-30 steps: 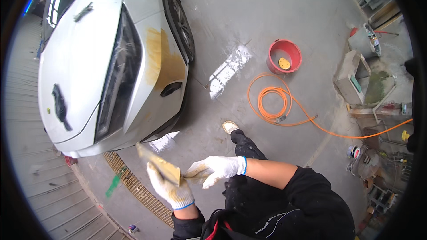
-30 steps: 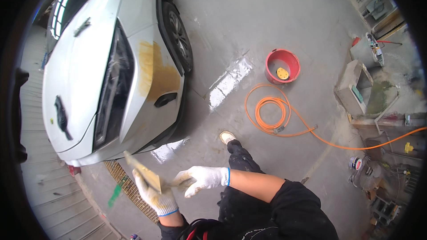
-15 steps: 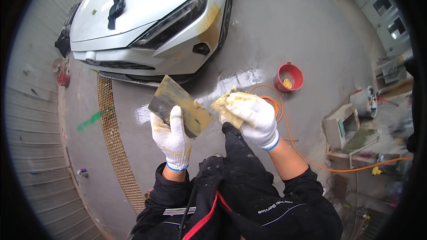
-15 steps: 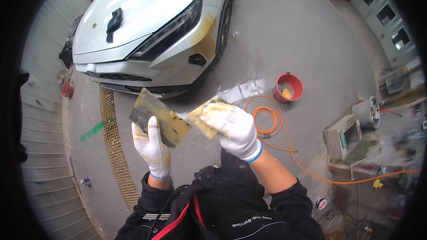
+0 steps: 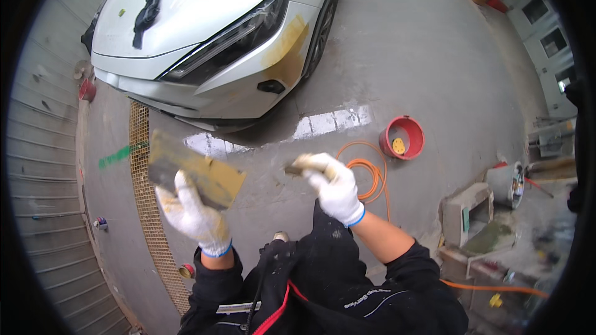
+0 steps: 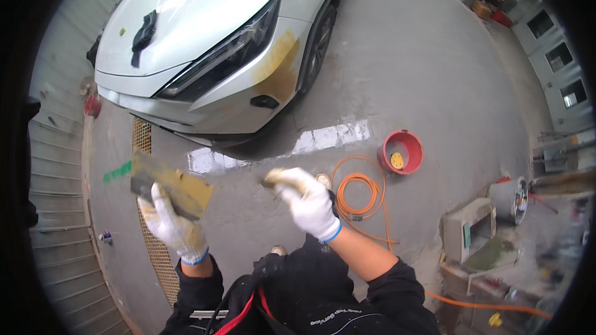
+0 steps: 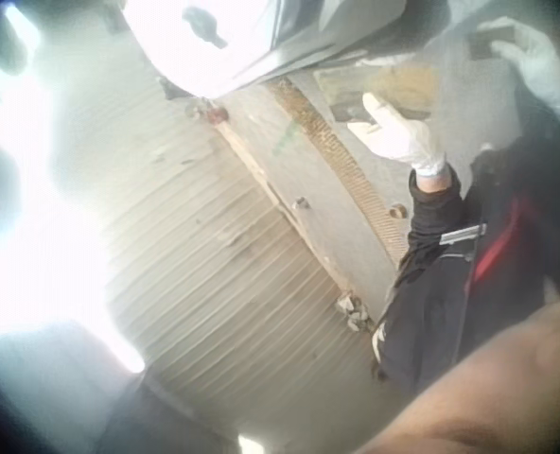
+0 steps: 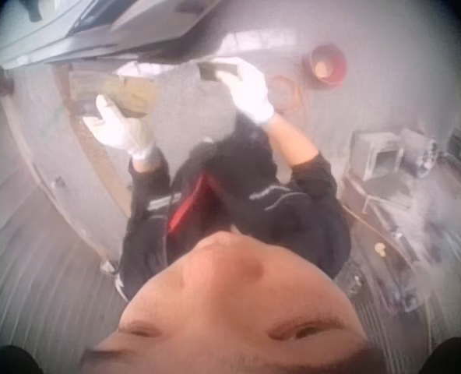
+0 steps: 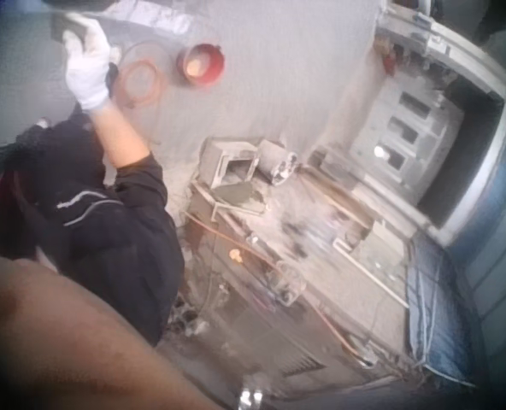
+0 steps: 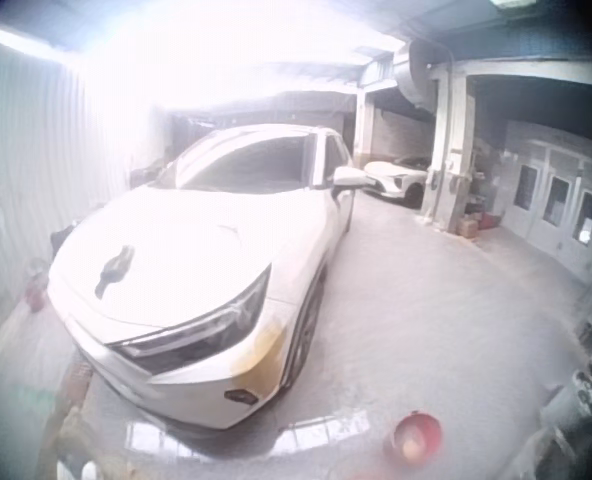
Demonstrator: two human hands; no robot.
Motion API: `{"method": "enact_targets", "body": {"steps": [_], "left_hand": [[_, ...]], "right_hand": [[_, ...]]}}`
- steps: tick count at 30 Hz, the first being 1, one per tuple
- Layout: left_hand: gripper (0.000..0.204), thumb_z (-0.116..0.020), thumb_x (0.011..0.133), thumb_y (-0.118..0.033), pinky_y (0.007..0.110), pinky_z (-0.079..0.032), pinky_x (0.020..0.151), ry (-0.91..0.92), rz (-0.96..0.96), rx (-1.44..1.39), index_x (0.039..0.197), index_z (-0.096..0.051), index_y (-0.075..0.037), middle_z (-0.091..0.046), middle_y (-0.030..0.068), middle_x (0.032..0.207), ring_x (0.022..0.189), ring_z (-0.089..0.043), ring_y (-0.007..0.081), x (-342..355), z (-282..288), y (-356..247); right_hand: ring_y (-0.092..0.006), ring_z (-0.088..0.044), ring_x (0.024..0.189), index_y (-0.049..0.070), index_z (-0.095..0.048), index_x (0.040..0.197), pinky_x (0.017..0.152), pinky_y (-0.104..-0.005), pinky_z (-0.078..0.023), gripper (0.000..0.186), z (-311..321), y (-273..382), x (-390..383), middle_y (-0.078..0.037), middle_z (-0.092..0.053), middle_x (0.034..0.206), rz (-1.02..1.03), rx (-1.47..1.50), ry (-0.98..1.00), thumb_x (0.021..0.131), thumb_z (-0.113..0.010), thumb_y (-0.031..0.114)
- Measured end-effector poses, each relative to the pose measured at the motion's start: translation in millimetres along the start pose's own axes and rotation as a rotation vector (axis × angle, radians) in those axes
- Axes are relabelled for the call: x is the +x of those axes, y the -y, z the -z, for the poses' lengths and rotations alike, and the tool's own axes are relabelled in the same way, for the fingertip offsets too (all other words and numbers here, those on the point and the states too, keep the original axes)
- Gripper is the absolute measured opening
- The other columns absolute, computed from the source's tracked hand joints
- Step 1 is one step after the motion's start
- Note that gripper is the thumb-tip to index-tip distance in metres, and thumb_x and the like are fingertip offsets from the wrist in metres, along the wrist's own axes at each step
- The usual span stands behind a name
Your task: The person applies a yellow body filler to the front bumper of a white car using a spreader, smoothing it over the surface. They then wipe the area with a green sponge and a cloth, removing excess filler and residue.
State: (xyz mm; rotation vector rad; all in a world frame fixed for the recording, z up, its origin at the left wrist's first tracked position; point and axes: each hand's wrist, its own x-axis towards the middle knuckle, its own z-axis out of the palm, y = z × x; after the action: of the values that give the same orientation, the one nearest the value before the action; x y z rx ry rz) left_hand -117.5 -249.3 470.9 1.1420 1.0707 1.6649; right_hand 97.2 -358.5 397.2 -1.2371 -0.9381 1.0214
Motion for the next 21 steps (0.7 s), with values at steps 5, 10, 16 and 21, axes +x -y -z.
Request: {"method": "enact_targets", "body": {"steps": [5,10,16,21], "left_hand": [[0.043,-0.056,0.117,-0.027,0.036,-0.058,0.094,-0.152,0.13,0.247,0.147,-0.052,0.003,-0.067,0.0141,0.121,0.105,-0.068,0.0209,-8,-56,75],[0.044,-0.058,0.114,-0.024,0.034,-0.057,0.092,-0.128,0.408,0.32,0.148,-0.05,0.003,-0.065,0.0113,0.122,0.103,-0.067,0.0177,-48,-71,149],[0.047,-0.063,0.109,-0.013,0.034,-0.057,0.098,-0.156,0.625,0.295,0.151,-0.05,0.004,-0.069,0.0128,0.129,0.109,-0.069,0.0189,-84,-61,222],[0.045,-0.067,0.103,-0.009,0.035,-0.057,0.097,-0.191,0.803,0.338,0.144,-0.055,0.005,-0.069,0.0113,0.124,0.107,-0.068,0.0179,-90,-54,253]], "right_hand": [[-0.0239,-0.074,0.111,0.002,-0.063,0.143,0.102,-0.0355,-0.058,0.038,88,-116,127,-0.009,-0.076,0.124,-0.302,0.473,-0.324,0.106,-0.062,-0.003],[-0.0342,-0.074,0.103,0.014,-0.076,0.133,0.088,-0.0409,-0.062,0.05,126,-183,244,-0.01,-0.075,0.116,0.395,-0.502,-0.104,0.09,-0.067,-0.009],[-0.0259,-0.074,0.108,0.015,-0.079,0.126,0.095,-0.0442,-0.061,0.046,127,-212,355,-0.003,-0.076,0.116,1.096,-1.003,0.016,0.08,-0.073,0.017],[-0.0255,-0.074,0.111,0.014,-0.08,0.119,0.103,-0.0477,-0.058,0.042,116,-234,391,-0.003,-0.077,0.119,1.242,-1.045,0.005,0.078,-0.073,0.018]]}}
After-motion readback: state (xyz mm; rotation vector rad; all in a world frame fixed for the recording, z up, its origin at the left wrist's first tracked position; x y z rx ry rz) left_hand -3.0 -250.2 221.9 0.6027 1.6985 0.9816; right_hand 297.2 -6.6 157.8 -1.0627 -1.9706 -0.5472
